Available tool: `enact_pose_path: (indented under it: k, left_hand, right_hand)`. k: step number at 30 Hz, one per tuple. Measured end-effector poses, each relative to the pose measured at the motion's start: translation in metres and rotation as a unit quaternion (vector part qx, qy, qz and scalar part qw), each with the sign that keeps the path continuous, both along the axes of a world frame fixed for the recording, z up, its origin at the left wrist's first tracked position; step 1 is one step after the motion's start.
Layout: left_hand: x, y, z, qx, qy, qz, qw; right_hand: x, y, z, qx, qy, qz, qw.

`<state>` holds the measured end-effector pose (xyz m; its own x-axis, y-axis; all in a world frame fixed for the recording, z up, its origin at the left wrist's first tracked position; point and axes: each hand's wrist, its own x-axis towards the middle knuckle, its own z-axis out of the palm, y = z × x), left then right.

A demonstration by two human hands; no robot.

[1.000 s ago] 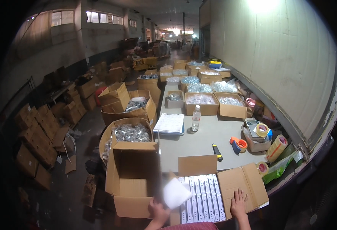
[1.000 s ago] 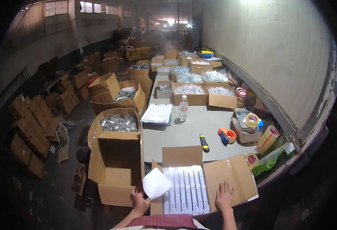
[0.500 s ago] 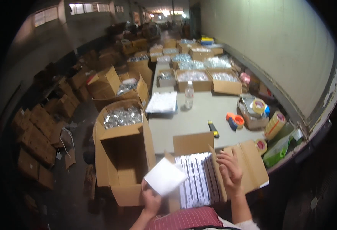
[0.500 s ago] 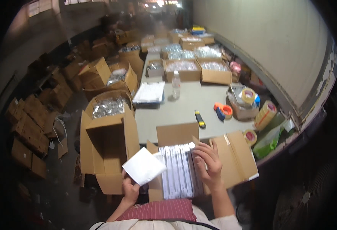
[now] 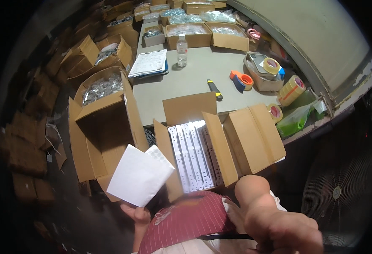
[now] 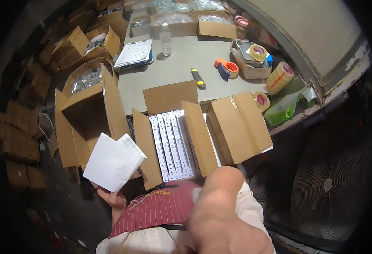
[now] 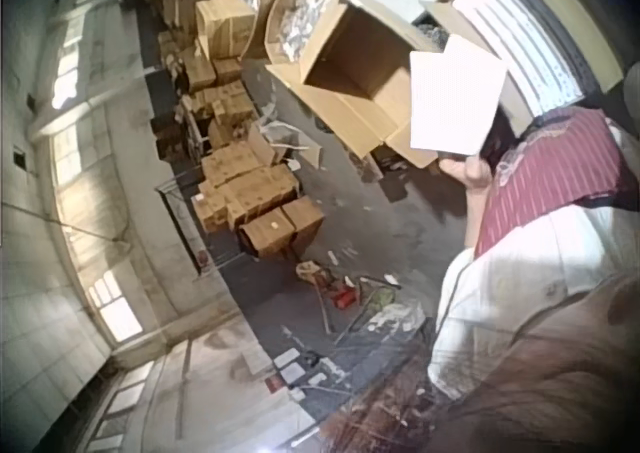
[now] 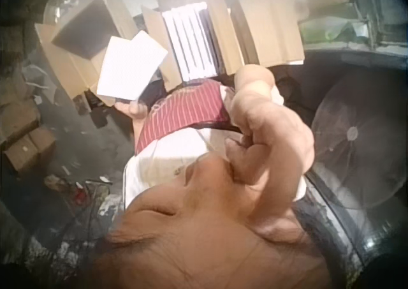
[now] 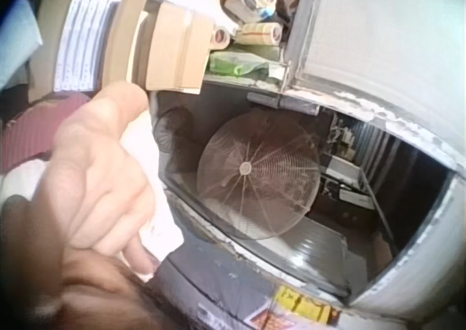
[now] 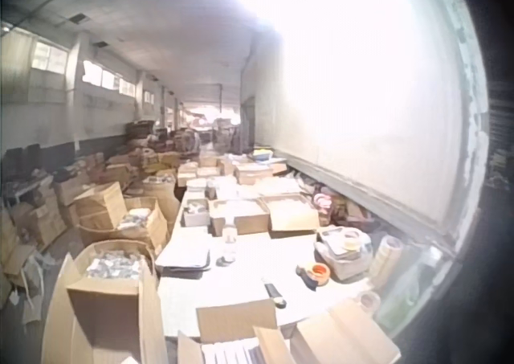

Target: The person packs metal rails into cardboard boxes, opens boxes using a utility knife, and applies adhesive stickers onto the metal rails by hand.

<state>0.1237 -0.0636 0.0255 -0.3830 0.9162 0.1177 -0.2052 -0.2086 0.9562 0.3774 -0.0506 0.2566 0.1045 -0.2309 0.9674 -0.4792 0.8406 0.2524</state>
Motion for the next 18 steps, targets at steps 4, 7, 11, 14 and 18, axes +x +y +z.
enact_pose_path:
  k: [4,7,11,14,18]
  left_hand:
    - [-0.011,-0.003,-0.01,0.057,-0.006,0.051,0.997]
    - [-0.016,0.0,-0.005,0.142,0.068,0.019,0.987]
    - [-0.015,0.004,-0.007,0.118,0.058,0.079,0.988]
    - [-0.024,0.005,-0.012,0.102,0.152,0.061,0.981]
    - [-0.033,0.015,-0.027,0.155,0.214,0.161,0.951]
  right_hand:
    - [-0.009,-0.036,-0.008,-0.305,-0.011,-0.146,0.941]
    - [-0.022,-0.04,-0.001,-0.324,0.018,-0.221,0.92]
    - [-0.072,-0.056,0.019,-0.524,0.123,-0.466,0.703]
    - [-0.004,0.01,-0.004,0.014,-0.079,-0.017,0.997]
    - [-0.081,-0.041,0.038,-0.597,0.152,-0.355,0.704]
